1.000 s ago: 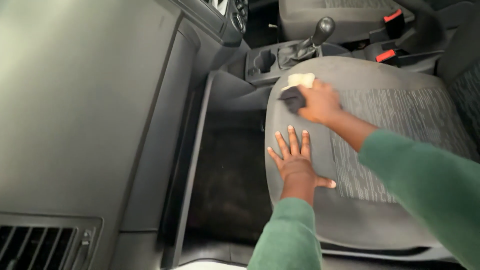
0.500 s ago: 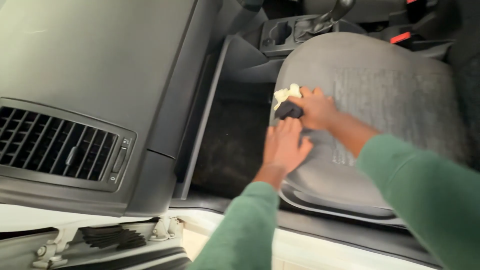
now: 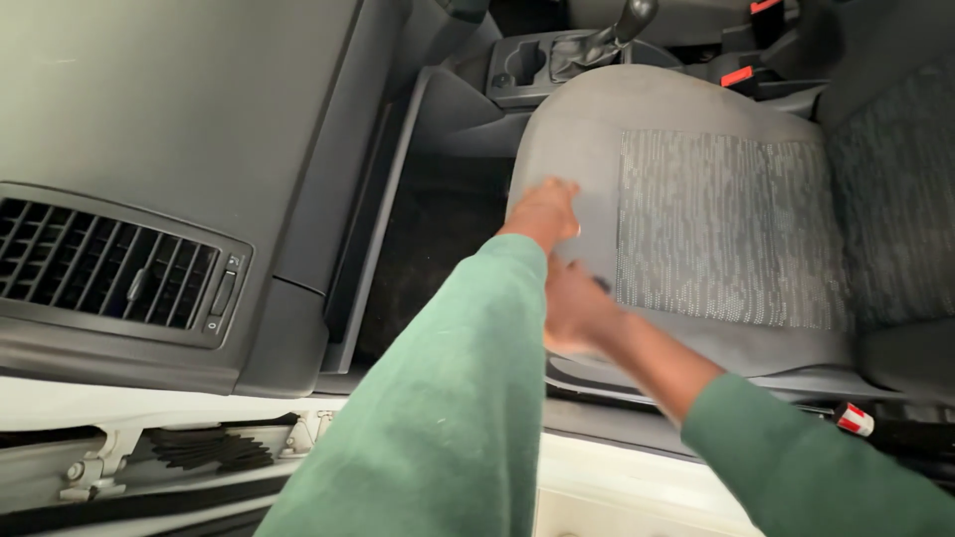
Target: Wiping down the dashboard and glove box area of a car interior with a black cloth.
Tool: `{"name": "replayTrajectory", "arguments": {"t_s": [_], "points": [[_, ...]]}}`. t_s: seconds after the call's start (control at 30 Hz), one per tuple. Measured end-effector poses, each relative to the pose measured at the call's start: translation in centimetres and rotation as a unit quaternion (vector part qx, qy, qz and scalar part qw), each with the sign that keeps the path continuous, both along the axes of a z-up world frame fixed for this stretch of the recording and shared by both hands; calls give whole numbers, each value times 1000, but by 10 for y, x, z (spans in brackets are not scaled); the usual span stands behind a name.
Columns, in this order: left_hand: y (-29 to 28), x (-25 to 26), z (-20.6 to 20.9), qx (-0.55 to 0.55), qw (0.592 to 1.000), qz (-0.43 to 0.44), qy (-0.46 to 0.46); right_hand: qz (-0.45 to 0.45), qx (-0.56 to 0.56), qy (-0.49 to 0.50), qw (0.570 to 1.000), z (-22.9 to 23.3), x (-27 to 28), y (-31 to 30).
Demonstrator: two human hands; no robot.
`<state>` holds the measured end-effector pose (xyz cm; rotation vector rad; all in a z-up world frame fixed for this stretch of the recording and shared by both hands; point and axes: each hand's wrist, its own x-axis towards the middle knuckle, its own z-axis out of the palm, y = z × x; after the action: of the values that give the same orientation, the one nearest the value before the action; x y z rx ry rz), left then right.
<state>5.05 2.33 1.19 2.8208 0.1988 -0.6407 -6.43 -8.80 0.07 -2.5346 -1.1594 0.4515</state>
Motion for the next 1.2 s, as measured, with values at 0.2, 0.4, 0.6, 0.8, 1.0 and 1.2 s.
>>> {"name": "replayTrajectory", "arguments": {"t_s": [0.2,0.4,0.6,0.8,1.0,1.2], "points": [[-12,-26,-7,81,993,-60,67,4,137,22,990,35,-40,-37],[-5,-25,-15,48,996,-67,44,-169,178,-80,966,24,-5,-81],[-10,-19,-17,70,991,-46,105,-334,71,-116,933,-31,61,-176],[-11,-40,-11,86,993,-70,32,-470,-27,-33,882,-133,104,-312],[-16,-33,-11,86,993,-45,71,-426,-146,12,893,-32,32,-208],[-24,-44,16,35,997,11,65,-237,-29,14,971,-7,28,-154]]}}
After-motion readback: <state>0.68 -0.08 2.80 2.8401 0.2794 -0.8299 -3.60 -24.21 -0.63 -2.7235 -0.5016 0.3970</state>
